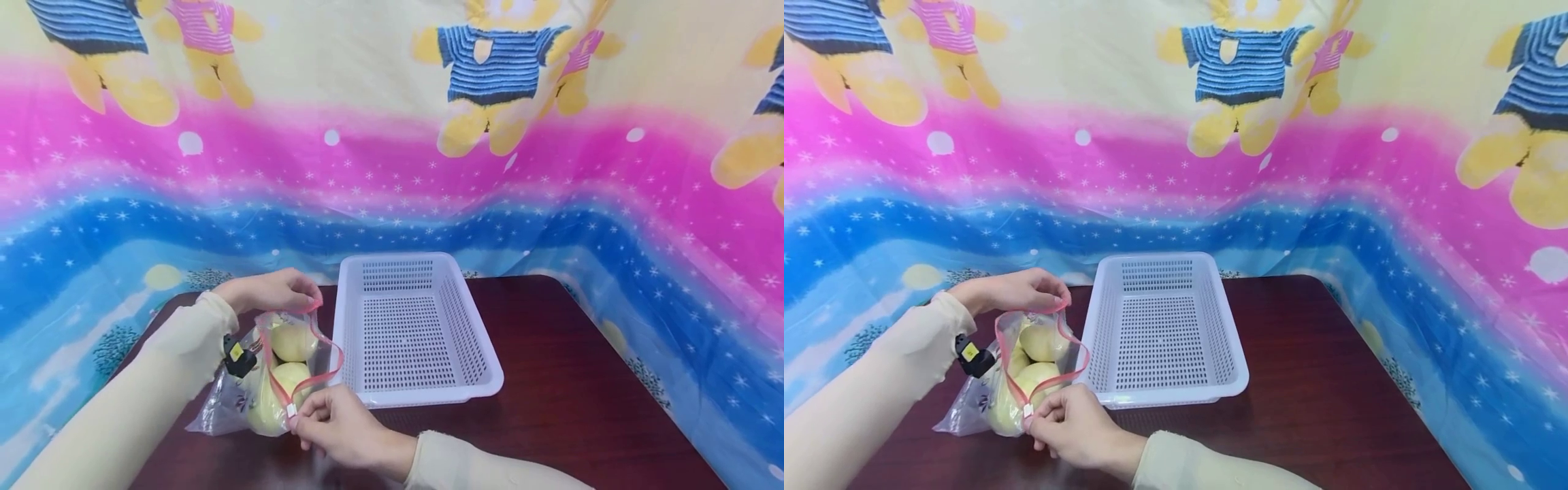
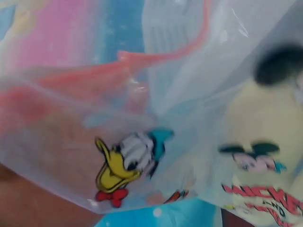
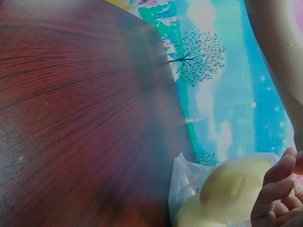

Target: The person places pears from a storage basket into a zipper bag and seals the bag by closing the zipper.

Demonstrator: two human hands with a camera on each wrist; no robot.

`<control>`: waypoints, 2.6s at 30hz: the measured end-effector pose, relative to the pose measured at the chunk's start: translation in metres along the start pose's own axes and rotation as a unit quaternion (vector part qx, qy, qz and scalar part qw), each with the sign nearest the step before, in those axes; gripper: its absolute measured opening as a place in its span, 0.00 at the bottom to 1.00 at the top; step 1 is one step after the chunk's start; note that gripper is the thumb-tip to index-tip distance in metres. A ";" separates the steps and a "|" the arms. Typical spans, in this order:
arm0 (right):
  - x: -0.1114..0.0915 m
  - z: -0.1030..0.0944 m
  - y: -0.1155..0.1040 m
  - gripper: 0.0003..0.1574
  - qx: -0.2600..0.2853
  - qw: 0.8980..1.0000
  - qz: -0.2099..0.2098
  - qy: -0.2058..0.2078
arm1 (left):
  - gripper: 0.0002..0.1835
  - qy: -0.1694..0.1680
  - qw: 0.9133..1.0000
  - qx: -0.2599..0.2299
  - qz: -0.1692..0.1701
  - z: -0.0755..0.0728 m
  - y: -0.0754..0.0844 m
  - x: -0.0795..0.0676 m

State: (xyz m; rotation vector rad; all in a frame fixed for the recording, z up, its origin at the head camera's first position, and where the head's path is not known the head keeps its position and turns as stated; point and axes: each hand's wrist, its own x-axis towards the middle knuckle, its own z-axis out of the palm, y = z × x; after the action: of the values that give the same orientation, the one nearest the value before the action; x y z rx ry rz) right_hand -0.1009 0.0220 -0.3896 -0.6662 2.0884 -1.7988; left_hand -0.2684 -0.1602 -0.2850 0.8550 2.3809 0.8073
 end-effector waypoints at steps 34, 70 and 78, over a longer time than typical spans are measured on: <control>0.031 -0.060 -0.051 0.11 -0.179 0.982 -0.058 0.036 | 0.09 0.306 0.934 -0.183 -0.040 -0.032 -0.058 -0.051; 0.069 -0.139 -0.054 0.08 -0.590 0.762 -0.245 0.106 | 0.03 0.536 0.657 -0.522 0.091 0.018 -0.050 -0.107; 0.074 -0.140 -0.051 0.07 -0.513 0.840 -0.135 0.112 | 0.05 0.560 0.645 -0.511 0.097 0.024 -0.050 -0.102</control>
State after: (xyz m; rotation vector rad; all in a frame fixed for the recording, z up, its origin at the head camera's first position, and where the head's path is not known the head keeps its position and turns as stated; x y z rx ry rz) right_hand -0.2276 0.0951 -0.3108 -1.0546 3.2179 -0.7008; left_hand -0.2035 -0.2531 -0.3106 -0.0082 1.8660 3.0161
